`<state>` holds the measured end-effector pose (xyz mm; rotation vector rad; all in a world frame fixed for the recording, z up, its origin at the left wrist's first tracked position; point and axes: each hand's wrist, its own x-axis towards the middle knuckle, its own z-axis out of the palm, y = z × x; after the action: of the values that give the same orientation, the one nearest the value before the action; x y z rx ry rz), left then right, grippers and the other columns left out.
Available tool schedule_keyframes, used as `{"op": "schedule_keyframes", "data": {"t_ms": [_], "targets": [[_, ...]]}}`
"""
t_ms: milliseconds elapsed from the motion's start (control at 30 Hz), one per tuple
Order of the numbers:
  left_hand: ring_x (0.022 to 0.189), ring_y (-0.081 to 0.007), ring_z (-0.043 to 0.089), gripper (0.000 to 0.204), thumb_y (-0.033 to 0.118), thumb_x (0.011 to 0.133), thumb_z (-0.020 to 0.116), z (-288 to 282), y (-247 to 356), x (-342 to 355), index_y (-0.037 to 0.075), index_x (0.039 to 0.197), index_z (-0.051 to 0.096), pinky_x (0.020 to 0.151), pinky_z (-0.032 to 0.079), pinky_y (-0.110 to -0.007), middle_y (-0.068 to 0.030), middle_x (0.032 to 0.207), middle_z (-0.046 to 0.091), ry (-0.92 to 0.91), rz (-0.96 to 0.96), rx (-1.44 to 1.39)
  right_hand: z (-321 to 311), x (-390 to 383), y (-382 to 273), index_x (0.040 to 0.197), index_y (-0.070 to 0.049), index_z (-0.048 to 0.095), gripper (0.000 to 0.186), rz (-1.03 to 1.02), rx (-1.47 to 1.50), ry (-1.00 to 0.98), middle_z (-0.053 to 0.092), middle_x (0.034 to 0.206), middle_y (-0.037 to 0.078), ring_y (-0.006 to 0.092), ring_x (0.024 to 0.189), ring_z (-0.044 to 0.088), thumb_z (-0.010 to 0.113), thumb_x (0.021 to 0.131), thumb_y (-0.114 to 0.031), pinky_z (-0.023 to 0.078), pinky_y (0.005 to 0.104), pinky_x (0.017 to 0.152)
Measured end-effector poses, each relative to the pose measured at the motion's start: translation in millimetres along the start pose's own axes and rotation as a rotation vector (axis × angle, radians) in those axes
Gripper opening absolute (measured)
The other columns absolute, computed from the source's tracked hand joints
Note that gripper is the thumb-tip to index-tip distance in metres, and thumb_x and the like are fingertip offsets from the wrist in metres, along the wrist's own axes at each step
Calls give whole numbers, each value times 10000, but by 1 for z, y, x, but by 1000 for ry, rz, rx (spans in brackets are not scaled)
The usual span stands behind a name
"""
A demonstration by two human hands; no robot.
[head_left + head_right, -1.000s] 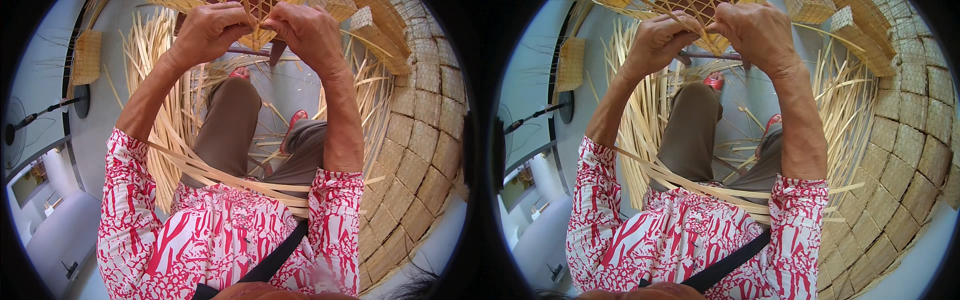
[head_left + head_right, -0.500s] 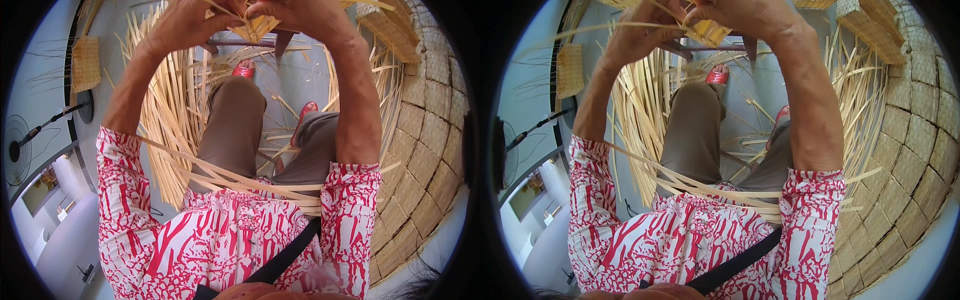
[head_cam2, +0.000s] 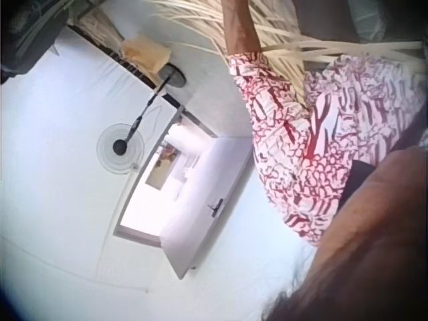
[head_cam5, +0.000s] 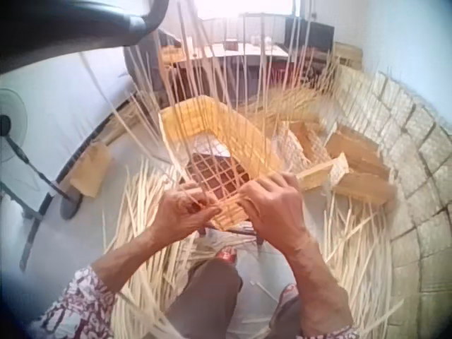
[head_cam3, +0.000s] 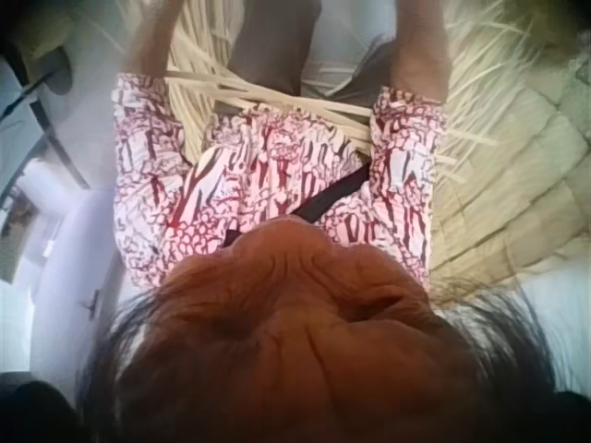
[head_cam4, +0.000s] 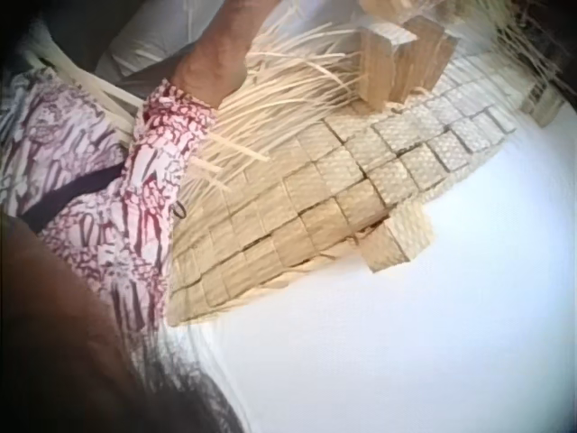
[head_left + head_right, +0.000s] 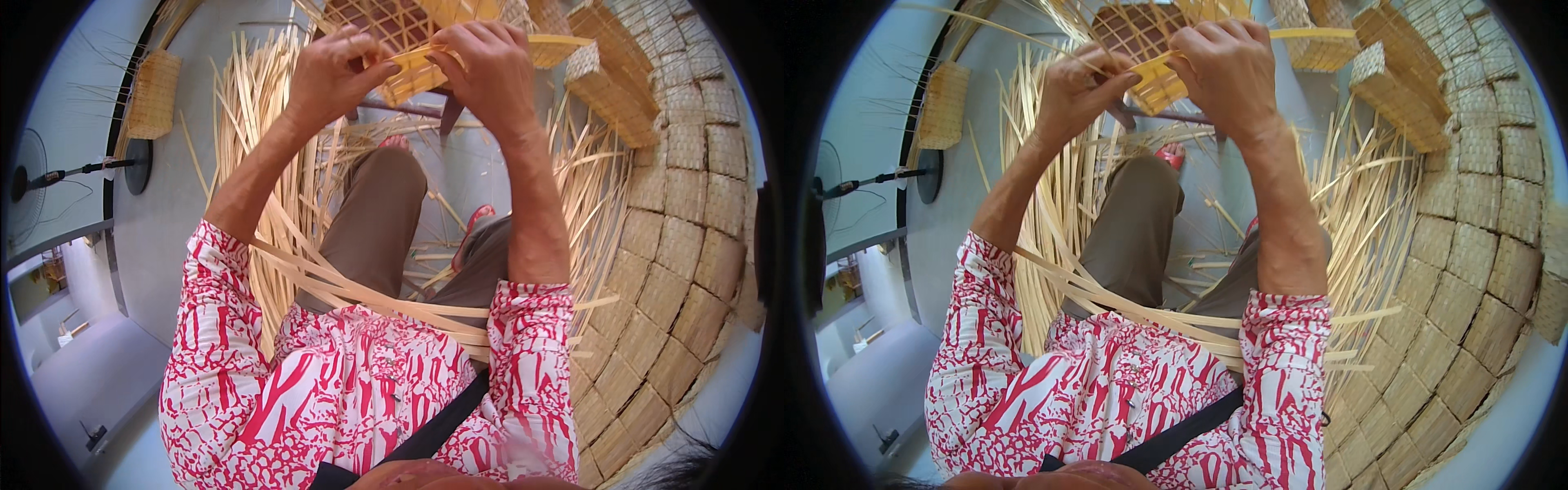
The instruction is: The person weaves thin bamboo strips into a partially completed basket frame, interlacing them by hand to form a grid pattern. The person sits on the floor surrounded by bamboo materials and finished woven pieces.
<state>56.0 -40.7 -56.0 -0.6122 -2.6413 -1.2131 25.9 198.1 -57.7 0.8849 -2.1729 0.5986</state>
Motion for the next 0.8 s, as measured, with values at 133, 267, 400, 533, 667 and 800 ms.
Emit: {"op": "schedule_keyframes", "data": {"t_ms": [133, 267, 400, 533, 667, 800], "targets": [[748, -127, 649, 79, 87, 922, 753, -2, -17, -12, 10, 919, 769, 730, 510, -321, -46, 815, 738, 164, 67, 60, 0, -2, -23, 993, -126, 723, 127, 216, 137, 264, 715, 880, 74, 285, 880, 681, 714, 868, -104, 488, 406, 834], [767, -125, 635, 71, 75, 917, 761, 4, -27, -11, 5, 910, 768, 746, 500, -328, -42, 784, 735, 213, 30, -145, 35, -28, -16, 1097, -14, 670, 163, 974, 888, -24, 741, 952, 120, 257, 893, 734, 540, 1024, -80, 581, 369, 779], [789, -111, 636, 37, 29, 910, 764, 4, -31, -15, 1, 933, 759, 724, 515, -292, -41, 849, 718, 239, -5, -265, 25, -2, -14, 1063, -39, 662, 196, 1226, 1647, 361, 733, 973, 91, 186, 900, 719, 503, 1081, -152, 603, 352, 770], [829, -121, 624, 58, 32, 906, 766, 11, -27, -12, 16, 961, 757, 717, 511, -286, -29, 859, 665, 256, -21, -394, 30, -13, -1, 1004, -58, 657, 254, 945, 2224, 209, 725, 949, 89, 171, 903, 708, 537, 1086, -265, 601, 322, 799], [834, -137, 617, 78, 27, 885, 775, 13, -29, -16, 31, 961, 754, 721, 503, -284, -36, 869, 655, 262, 35, -271, 12, 14, -34, 1277, -17, 667, 335, 837, 1398, -88, 740, 1072, 70, 107, 879, 650, 691, 1009, -217, 542, 246, 818], [830, -138, 617, 70, 22, 885, 773, 15, -27, -10, 25, 951, 753, 720, 502, -286, -43, 875, 664, 255, 45, -304, 2, 23, -43, 1348, -35, 639, 446, 544, 1146, -157, 682, 1217, 62, 83, 948, 575, 765, 937, -156, 480, 232, 797]]}}
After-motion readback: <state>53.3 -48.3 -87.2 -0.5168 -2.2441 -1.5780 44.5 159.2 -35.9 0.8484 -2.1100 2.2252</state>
